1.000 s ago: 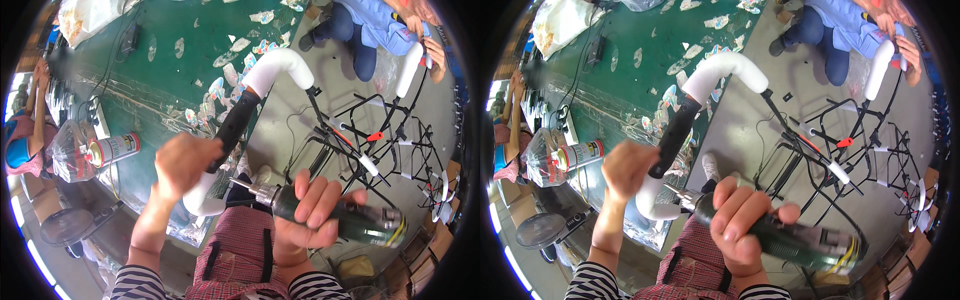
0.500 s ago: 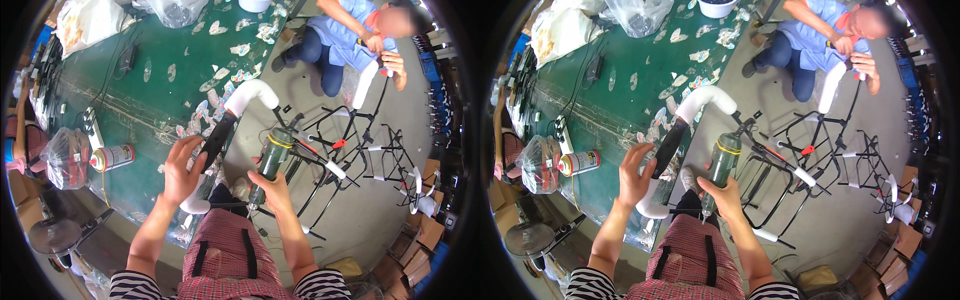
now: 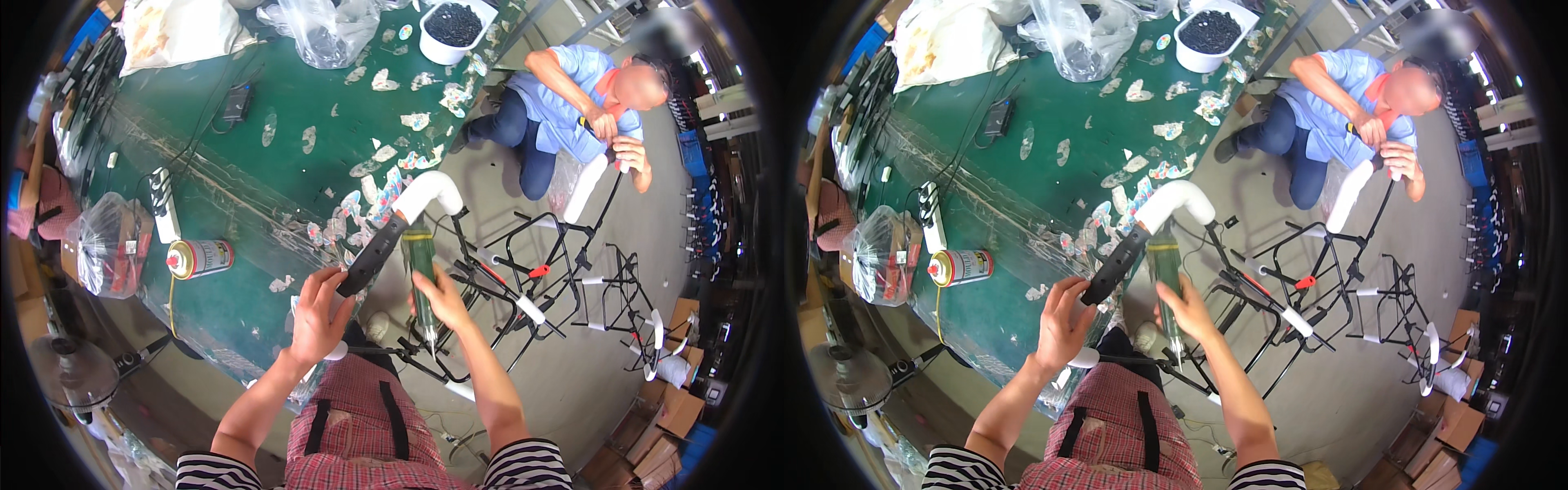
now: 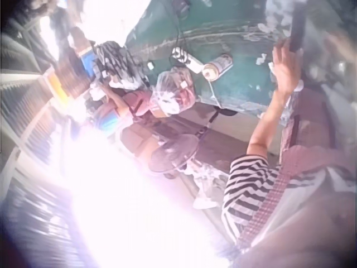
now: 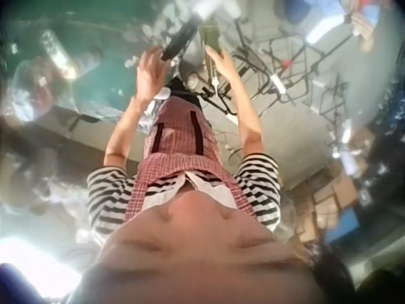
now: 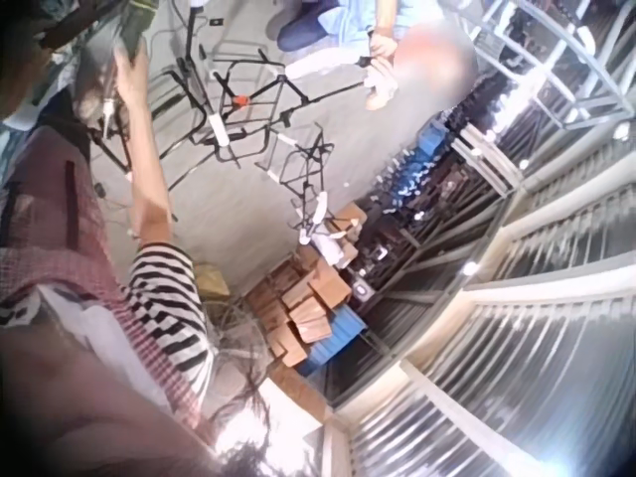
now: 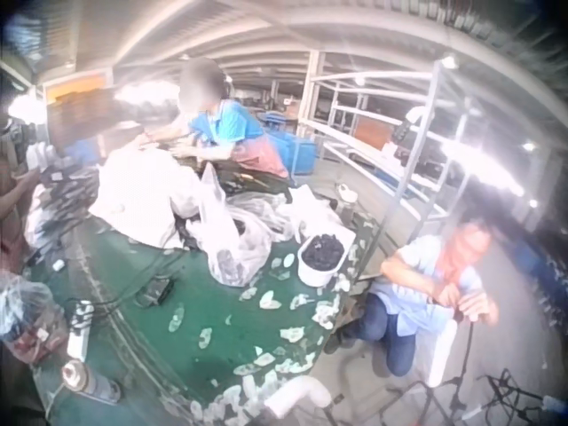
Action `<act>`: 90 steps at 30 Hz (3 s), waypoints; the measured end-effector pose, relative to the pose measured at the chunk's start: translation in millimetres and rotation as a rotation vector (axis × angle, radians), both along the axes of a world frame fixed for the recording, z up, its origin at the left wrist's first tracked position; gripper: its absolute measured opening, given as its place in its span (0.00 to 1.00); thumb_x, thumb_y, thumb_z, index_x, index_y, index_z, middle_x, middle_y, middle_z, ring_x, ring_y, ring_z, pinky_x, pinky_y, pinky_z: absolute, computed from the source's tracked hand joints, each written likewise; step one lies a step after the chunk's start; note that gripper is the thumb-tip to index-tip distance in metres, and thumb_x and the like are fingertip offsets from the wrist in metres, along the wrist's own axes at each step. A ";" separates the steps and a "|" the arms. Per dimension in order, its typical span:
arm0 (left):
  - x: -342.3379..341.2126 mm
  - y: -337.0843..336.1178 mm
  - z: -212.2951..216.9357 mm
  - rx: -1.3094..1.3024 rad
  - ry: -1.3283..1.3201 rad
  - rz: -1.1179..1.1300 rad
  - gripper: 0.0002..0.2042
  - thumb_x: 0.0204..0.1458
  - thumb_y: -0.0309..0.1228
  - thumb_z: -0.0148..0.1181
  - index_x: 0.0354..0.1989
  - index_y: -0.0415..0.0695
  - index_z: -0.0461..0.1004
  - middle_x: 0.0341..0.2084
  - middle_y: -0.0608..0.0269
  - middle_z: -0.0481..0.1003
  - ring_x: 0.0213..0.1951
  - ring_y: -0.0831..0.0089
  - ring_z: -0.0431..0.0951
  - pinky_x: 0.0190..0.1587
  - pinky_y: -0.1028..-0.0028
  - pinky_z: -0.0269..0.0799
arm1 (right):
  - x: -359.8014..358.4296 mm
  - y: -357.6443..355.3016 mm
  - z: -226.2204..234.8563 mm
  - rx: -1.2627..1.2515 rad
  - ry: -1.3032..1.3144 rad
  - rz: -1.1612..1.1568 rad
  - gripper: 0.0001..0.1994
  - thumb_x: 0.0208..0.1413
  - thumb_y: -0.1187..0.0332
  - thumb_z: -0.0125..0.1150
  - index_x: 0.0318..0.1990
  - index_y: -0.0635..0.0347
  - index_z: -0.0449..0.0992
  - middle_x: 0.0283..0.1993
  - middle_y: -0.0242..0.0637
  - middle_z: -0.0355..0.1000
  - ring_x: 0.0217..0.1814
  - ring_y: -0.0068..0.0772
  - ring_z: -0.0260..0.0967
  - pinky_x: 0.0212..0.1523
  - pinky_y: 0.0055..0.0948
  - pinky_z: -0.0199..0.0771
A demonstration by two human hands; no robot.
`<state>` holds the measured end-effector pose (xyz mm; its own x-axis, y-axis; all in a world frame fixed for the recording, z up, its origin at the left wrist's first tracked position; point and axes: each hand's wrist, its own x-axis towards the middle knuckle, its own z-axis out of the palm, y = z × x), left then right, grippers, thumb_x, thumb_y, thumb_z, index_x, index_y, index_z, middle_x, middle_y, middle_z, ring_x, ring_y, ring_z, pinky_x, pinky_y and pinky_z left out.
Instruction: The person assembles a bicycle handlebar by attaching a black control unit to a white foam-covered bar. They use a power drill to secure screws and a screwdriver to tighten them, while another person works on a similar frame in the background.
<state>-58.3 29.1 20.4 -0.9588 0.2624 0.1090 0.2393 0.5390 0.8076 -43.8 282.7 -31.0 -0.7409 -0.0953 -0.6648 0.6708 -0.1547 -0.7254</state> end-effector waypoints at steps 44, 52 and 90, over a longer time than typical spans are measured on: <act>-72.6 12.7 -41.1 0.698 -1.137 -0.098 0.19 0.65 0.40 0.49 0.52 0.35 0.72 0.34 0.66 0.76 0.33 0.83 0.75 0.36 0.79 0.73 | -31.9 -91.1 20.4 0.229 0.263 -0.319 0.22 0.53 0.57 0.68 0.43 0.70 0.72 0.34 0.38 0.75 0.32 0.25 0.73 0.33 0.24 0.74; -68.1 10.9 -52.4 0.747 -1.110 -0.031 0.19 0.63 0.40 0.52 0.52 0.35 0.72 0.33 0.65 0.76 0.31 0.82 0.75 0.32 0.79 0.74 | -40.4 -96.2 29.9 0.377 0.225 -0.270 0.21 0.49 0.57 0.70 0.37 0.69 0.73 0.29 0.39 0.75 0.29 0.30 0.75 0.32 0.28 0.74; -64.8 11.4 -64.6 0.818 -1.100 -0.049 0.19 0.63 0.42 0.53 0.50 0.36 0.74 0.33 0.66 0.77 0.33 0.83 0.74 0.36 0.79 0.71 | -38.7 -75.0 27.4 -0.066 0.003 -0.319 0.11 0.54 0.66 0.68 0.31 0.59 0.71 0.34 0.34 0.75 0.33 0.24 0.74 0.34 0.24 0.77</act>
